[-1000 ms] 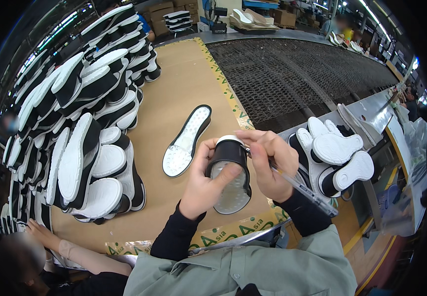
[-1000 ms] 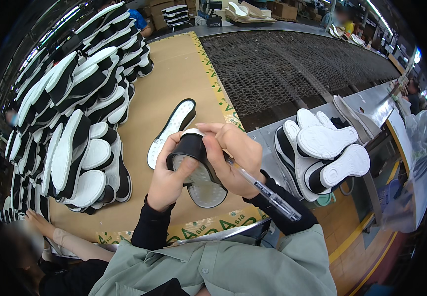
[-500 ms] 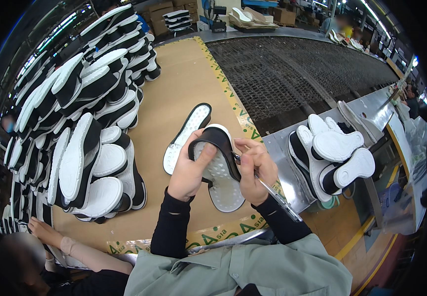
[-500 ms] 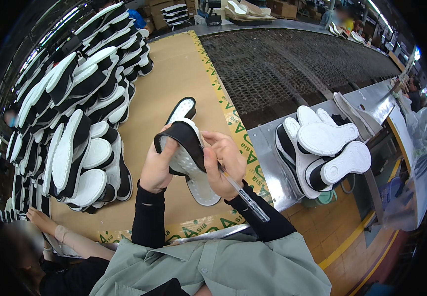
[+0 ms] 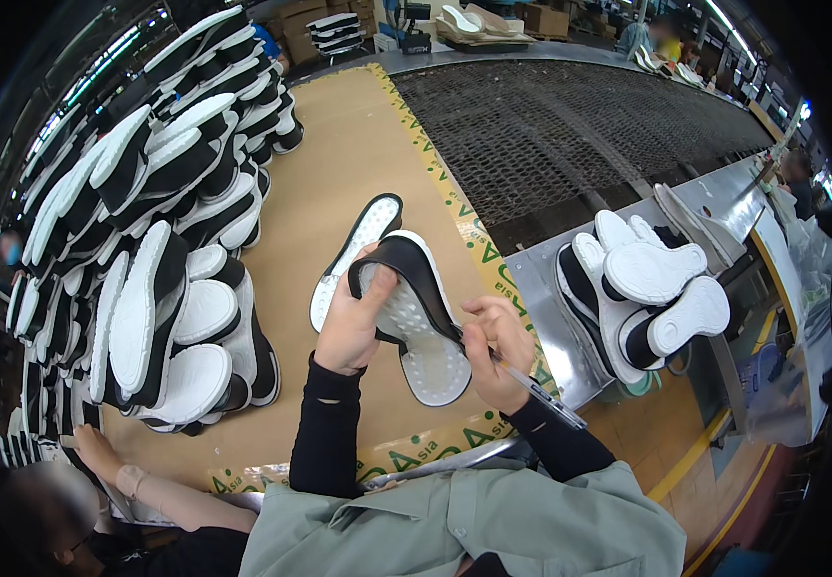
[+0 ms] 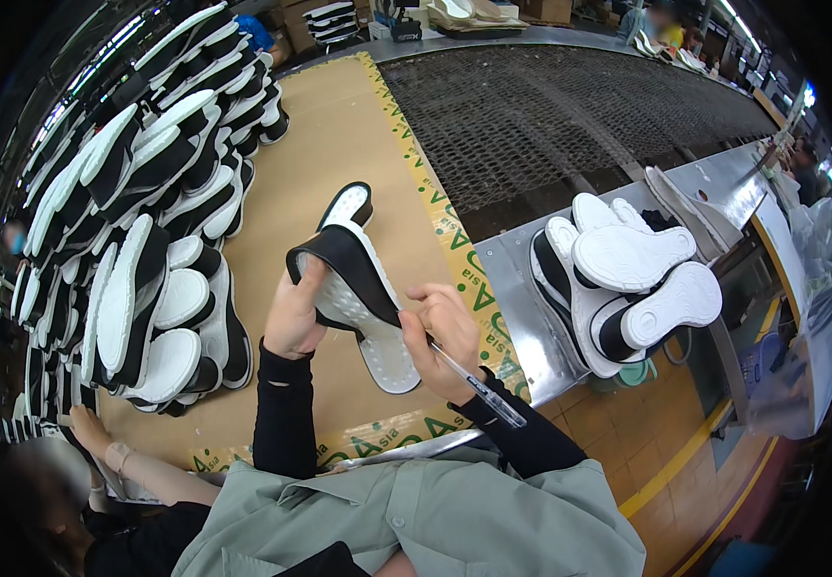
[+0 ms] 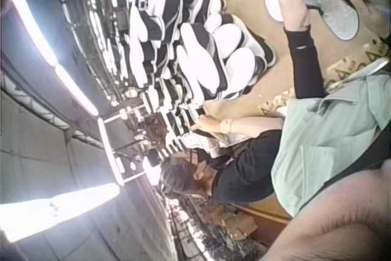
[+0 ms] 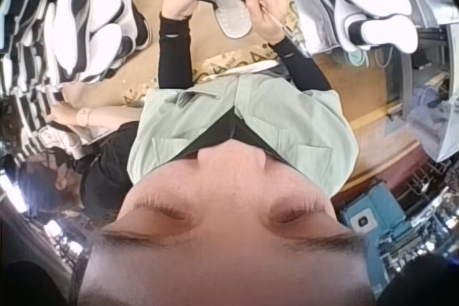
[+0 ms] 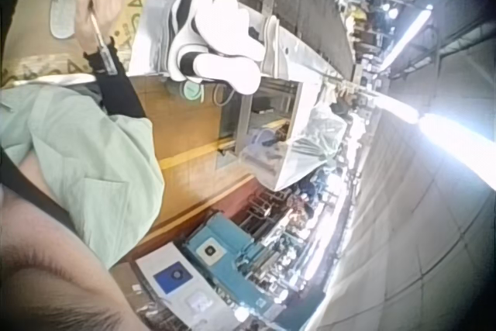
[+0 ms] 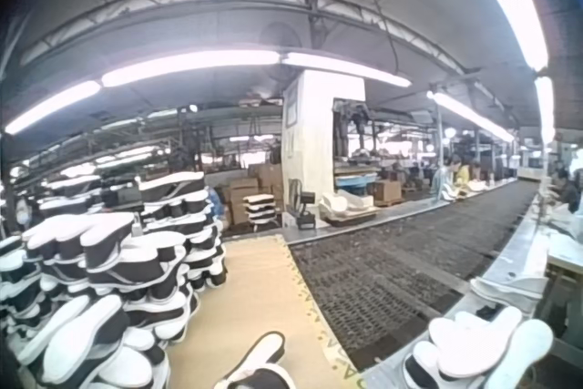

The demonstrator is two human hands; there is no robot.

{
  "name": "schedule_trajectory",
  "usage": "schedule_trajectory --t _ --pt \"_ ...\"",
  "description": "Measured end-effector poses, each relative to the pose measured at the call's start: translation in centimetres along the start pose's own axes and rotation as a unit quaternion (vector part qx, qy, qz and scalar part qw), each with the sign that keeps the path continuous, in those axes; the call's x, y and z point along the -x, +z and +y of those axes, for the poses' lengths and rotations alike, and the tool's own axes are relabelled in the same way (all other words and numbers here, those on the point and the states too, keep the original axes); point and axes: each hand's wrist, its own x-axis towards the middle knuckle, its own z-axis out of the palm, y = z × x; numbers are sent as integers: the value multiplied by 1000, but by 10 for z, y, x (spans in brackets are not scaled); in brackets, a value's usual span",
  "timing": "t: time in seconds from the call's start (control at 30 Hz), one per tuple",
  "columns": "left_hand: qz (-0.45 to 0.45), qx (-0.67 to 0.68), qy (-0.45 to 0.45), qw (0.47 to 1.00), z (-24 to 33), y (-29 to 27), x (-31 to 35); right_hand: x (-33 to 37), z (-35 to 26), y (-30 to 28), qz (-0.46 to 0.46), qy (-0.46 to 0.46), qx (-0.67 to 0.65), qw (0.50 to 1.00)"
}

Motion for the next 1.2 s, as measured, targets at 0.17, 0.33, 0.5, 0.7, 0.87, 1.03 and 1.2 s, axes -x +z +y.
schedule_trajectory --t 0.17,0.33,0.5,0.7,0.87,1.03,1.2 --pt "2 7 -13 1000 -3 -3 -1 3 -4 -12 -29 18 17 999" --pt "-15 -1 3 1000 0 7 2 4 -9 -21 -48 48 0 998" --pt "-34 4 -2 999 5 11 5 -17 -17 -24 -101 67 14 993" --pt "-80 -34 11 996 8 16 8 -59 -20 -17 -66 -27 -9 997" --pt "-44 -29 16 998 8 14 7 -40 -12 -9 -24 -90 10 996" --pt "11 15 -16 1000 1 -2 3 2 -5 -13 -46 -45 14 998" --pt "1 23 -17 1000 -5 -8 -1 26 -2 -21 -34 -3 30 999"
